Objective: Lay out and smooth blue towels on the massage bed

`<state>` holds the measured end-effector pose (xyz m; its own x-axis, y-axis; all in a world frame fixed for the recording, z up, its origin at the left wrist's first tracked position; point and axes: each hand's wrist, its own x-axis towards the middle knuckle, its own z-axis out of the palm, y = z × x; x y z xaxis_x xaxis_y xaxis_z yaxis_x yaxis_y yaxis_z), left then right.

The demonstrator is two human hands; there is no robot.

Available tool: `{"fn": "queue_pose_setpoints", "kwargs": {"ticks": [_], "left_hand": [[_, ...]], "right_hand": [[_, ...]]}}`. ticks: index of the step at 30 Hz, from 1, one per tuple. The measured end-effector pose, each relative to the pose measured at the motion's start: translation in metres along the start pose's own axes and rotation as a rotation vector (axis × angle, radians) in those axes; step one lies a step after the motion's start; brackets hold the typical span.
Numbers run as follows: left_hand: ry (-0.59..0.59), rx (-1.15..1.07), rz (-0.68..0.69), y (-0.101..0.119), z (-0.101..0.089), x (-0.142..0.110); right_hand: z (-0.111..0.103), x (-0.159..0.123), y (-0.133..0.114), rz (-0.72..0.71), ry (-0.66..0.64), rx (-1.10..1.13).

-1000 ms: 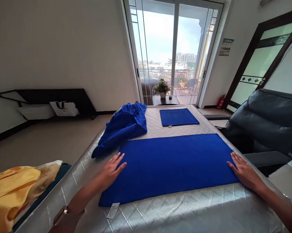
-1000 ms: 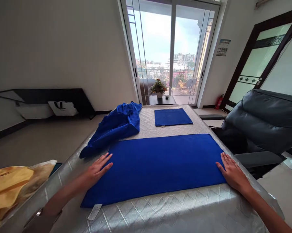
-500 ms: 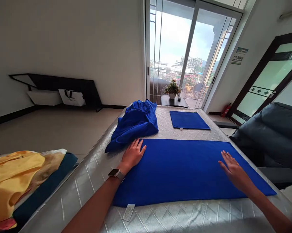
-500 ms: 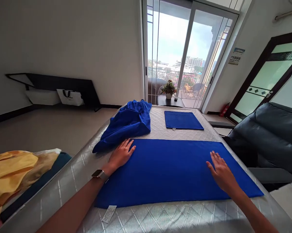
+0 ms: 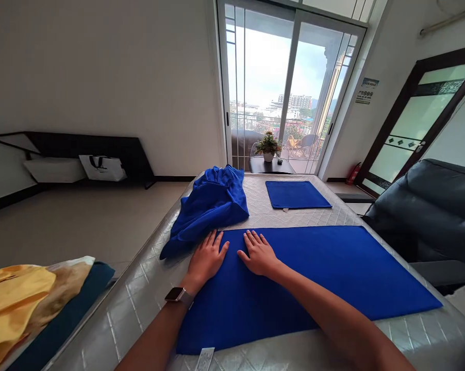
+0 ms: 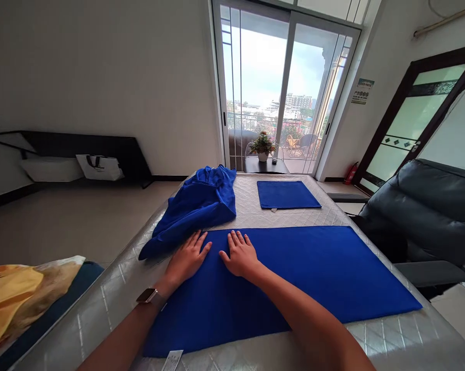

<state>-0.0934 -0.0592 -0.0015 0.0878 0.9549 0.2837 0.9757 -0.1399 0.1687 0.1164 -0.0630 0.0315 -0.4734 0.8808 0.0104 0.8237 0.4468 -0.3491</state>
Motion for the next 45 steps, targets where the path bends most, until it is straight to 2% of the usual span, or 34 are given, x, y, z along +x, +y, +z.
{"fn": "queue_pose_setpoints", "kwargs": {"ticks": [3,15,27,31,40,45], "left_hand": [[-0.004,0.010,0.002,-0.001,0.001,0.001],[0.004,-0.008,0.007,-0.010,0.011,0.005],[-0.039,0.013,-0.002,-0.012,0.009,0.007],[-0.034,-0.005,-0.033,-0.015,0.014,0.009],[0.007,0.025,0.021,-0.024,0.023,0.011],[-0.020,0.001,-0.004,-0.029,0.029,0.014]], "right_hand": [[0.001,-0.003,0.011,0.004,0.003,0.000],[-0.027,-0.034,0.081,0.116,-0.012,-0.053],[-0.042,-0.057,0.138,0.220,0.005,-0.096],[-0.048,-0.068,0.169,0.292,0.011,-0.122],[-0.060,-0.095,0.255,0.431,0.049,-0.185],[-0.069,-0.110,0.295,0.451,0.055,-0.194]]}}
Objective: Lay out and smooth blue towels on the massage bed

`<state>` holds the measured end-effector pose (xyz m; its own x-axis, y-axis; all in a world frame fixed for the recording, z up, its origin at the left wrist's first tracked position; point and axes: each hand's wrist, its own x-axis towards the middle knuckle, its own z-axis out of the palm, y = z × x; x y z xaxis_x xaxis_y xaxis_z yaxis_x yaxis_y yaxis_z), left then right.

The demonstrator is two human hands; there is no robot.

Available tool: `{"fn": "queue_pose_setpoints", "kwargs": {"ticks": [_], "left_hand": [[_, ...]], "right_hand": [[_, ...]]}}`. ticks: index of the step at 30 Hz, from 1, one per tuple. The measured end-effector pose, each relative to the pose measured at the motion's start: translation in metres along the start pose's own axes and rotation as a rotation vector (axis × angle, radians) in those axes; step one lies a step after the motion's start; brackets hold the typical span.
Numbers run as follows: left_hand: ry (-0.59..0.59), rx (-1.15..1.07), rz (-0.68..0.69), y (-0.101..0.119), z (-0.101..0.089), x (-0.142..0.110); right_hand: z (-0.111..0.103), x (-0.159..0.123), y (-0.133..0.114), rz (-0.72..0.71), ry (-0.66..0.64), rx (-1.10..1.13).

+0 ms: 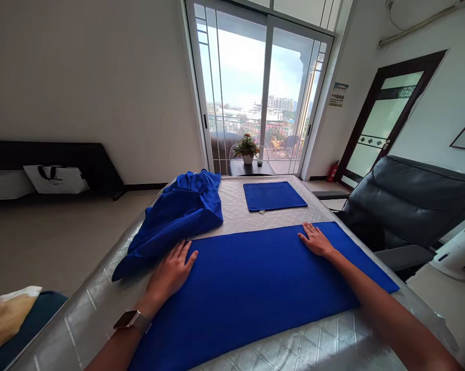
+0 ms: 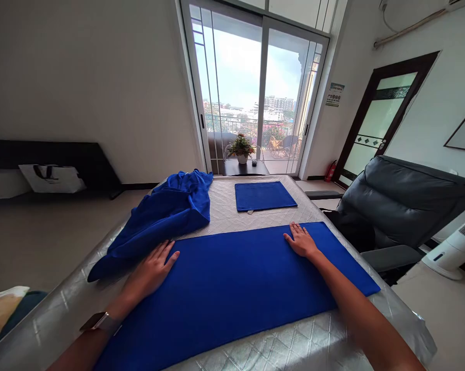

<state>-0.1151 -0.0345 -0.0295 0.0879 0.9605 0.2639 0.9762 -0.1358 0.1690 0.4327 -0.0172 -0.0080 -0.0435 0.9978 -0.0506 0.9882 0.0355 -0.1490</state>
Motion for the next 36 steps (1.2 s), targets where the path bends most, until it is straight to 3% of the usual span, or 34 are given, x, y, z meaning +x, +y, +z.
{"fn": "queue_pose_setpoints", "kwargs": {"ticks": [11,18,25,36], "left_hand": [[-0.032,-0.038,-0.033,0.004,-0.006,0.000],[-0.037,-0.032,-0.044,0.004,-0.011,0.000],[-0.071,-0.038,-0.059,0.003,-0.010,0.002],[-0.022,-0.007,-0.023,0.016,-0.016,-0.005]], "right_hand": [[-0.004,0.010,0.080,0.056,0.005,-0.003],[-0.002,0.015,0.129,0.034,0.074,0.008],[0.007,0.017,0.136,0.018,0.135,0.027],[-0.005,0.016,0.127,0.072,0.019,-0.099]]}}
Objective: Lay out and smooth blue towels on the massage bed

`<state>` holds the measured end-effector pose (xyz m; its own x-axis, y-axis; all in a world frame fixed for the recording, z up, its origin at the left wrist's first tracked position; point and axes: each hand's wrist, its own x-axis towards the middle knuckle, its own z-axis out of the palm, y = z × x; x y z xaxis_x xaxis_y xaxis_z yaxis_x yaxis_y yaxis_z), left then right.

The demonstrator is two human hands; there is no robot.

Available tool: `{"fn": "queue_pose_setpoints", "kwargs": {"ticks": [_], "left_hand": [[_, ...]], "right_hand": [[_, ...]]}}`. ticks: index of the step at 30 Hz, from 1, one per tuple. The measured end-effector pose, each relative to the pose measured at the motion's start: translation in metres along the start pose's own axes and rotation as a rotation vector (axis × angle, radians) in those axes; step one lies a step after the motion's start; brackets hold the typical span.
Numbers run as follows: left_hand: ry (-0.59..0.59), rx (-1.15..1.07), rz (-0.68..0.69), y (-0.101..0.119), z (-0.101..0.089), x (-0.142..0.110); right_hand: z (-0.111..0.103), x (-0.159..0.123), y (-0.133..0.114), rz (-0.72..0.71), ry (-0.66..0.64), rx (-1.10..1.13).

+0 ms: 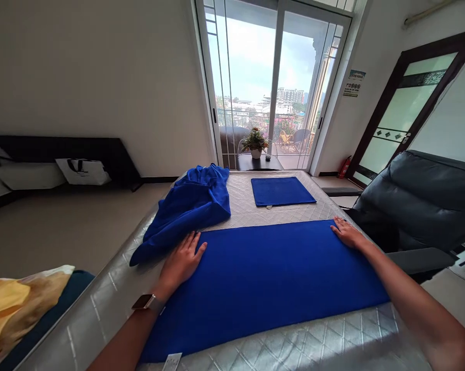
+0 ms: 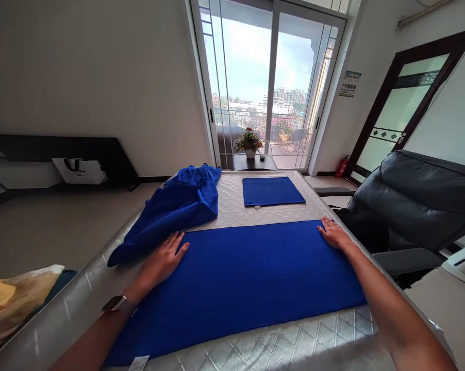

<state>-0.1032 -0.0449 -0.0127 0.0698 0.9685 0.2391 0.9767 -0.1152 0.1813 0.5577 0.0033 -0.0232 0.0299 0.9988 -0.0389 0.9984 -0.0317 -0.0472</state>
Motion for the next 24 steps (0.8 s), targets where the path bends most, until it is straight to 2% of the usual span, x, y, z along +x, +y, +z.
{"fn": "queue_pose_setpoints", "kwargs": {"ticks": [3,6,9,15,18,21,24], "left_hand": [[0.009,0.010,0.011,0.004,-0.002,-0.002],[-0.018,0.019,-0.008,0.006,-0.002,-0.004],[-0.033,0.007,-0.026,0.006,-0.002,-0.004],[-0.004,0.001,0.003,0.005,0.001,-0.004],[0.000,0.013,0.010,0.006,-0.001,-0.003],[0.007,0.020,0.017,0.006,-0.003,-0.004],[0.007,0.026,0.024,0.007,-0.003,-0.004]], "right_hand": [[-0.008,0.001,-0.012,0.056,-0.001,-0.047],[-0.016,-0.002,-0.049,0.050,0.042,-0.054],[-0.025,-0.016,-0.123,-0.050,0.083,-0.021],[-0.032,-0.072,-0.311,-0.398,0.060,0.173],[-0.027,-0.094,-0.372,-0.483,-0.015,0.265],[-0.020,-0.104,-0.399,-0.494,-0.084,0.310],[-0.016,-0.106,-0.398,-0.489,-0.123,0.316]]}}
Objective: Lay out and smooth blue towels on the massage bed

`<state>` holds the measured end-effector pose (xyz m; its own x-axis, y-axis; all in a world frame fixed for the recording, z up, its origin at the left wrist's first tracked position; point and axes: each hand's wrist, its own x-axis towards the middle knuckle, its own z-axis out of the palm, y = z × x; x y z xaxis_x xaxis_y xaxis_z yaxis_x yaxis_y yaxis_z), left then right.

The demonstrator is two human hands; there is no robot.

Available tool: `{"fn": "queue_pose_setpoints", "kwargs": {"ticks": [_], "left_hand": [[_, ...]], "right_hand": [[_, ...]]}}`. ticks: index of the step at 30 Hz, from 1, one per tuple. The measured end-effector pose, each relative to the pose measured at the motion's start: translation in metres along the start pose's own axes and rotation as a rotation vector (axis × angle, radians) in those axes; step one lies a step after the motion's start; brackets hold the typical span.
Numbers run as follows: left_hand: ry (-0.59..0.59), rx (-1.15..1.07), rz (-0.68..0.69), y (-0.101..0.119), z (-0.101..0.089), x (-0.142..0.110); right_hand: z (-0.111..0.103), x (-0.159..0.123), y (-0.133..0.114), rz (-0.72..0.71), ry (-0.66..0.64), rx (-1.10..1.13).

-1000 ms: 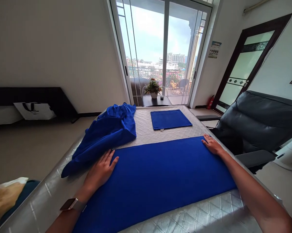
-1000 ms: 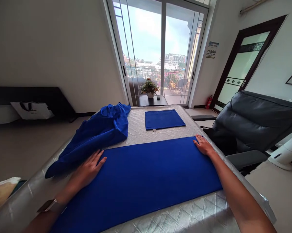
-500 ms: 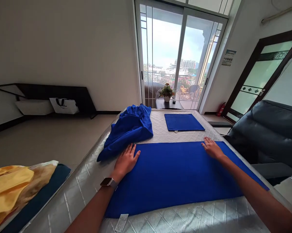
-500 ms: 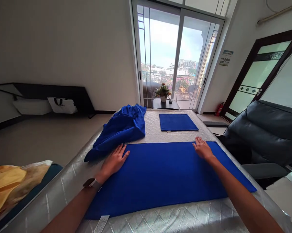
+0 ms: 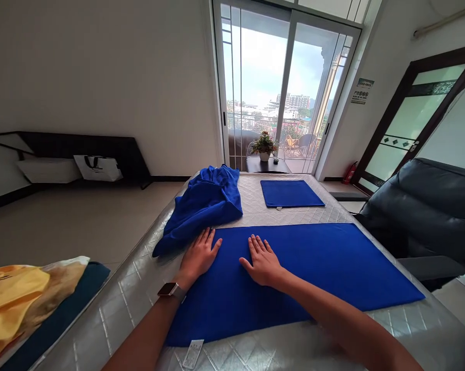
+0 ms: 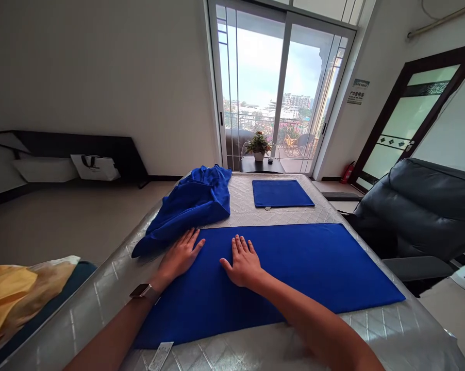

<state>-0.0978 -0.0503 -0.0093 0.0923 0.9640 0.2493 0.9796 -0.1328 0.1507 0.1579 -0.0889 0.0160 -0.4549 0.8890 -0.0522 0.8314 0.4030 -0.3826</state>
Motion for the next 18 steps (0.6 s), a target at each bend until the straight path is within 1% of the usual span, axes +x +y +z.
{"fn": "queue_pose_setpoints", "kwargs": {"ticks": [2,4,8,12,15,18], "left_hand": [[-0.003,0.000,0.000,-0.001,0.001,0.000],[-0.002,-0.011,-0.007,-0.001,0.002,0.001],[-0.002,-0.027,-0.012,-0.004,0.004,0.002],[0.004,-0.019,0.011,-0.007,0.006,0.003],[-0.003,-0.012,0.014,-0.009,0.007,0.004],[-0.029,-0.024,-0.021,-0.009,0.007,0.005]], "right_hand": [[-0.004,-0.004,0.011,0.010,-0.005,-0.007],[-0.011,-0.009,0.027,0.037,-0.001,-0.022],[-0.028,-0.020,0.074,0.123,0.014,-0.076],[-0.046,-0.032,0.139,0.221,0.051,-0.146],[-0.059,-0.043,0.197,0.318,0.075,-0.197],[-0.074,-0.056,0.256,0.419,0.097,-0.227]]}}
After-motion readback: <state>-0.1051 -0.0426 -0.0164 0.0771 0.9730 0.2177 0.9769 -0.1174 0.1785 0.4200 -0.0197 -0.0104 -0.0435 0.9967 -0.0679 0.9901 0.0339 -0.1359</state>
